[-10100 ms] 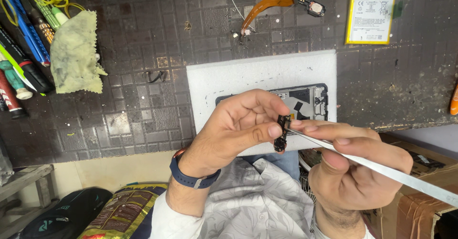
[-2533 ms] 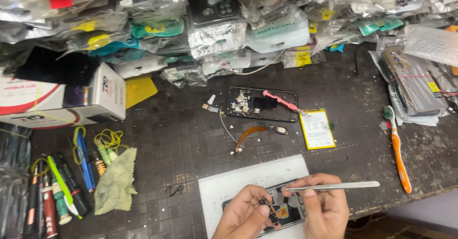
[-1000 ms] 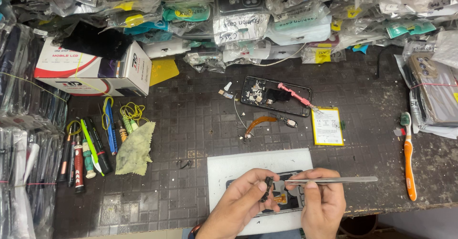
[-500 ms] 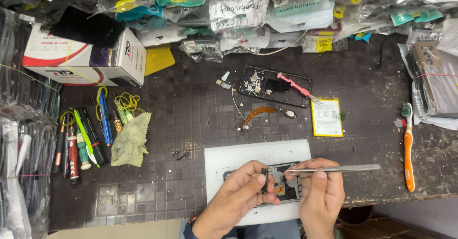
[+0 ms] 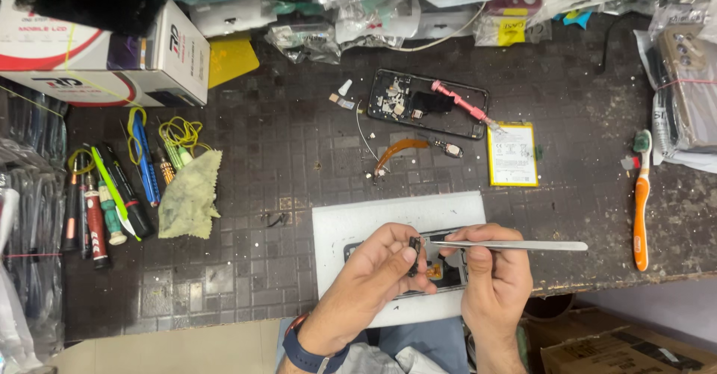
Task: The person cleans a small electronic component using a cloth and a metal tool. They wipe the component with the cloth, then use the tool to scrape or clean specific areas on the component. The person handles the component and tools with both hands over a workbench.
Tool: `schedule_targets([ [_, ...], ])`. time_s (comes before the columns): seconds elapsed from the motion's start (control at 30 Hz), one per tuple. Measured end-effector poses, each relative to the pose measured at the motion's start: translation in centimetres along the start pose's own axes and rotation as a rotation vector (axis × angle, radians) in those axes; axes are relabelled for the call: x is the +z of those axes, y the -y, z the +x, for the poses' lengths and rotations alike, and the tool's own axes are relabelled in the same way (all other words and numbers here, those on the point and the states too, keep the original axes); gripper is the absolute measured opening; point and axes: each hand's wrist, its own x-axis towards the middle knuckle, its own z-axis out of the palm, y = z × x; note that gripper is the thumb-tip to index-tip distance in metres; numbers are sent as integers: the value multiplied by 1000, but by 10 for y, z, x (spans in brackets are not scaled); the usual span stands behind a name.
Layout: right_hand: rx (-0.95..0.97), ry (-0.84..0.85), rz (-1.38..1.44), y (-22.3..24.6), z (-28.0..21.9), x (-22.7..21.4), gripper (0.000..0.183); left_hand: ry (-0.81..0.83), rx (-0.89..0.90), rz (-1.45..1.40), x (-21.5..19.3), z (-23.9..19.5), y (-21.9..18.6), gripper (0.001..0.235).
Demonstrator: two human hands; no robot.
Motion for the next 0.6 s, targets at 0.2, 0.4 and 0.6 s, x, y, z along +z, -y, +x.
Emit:
schedule_targets([
  [0.2,-54,101,38,-4,-3,-4,20,12,19,-8,-4,0,5,26],
  [0.4,-80,101,13,-2,-6,2,22,50,103,3,-8,-3,12,26],
  [0.6,-119,116,-44,1,-9,7,23,73,119,11,-13,-3,15,19],
])
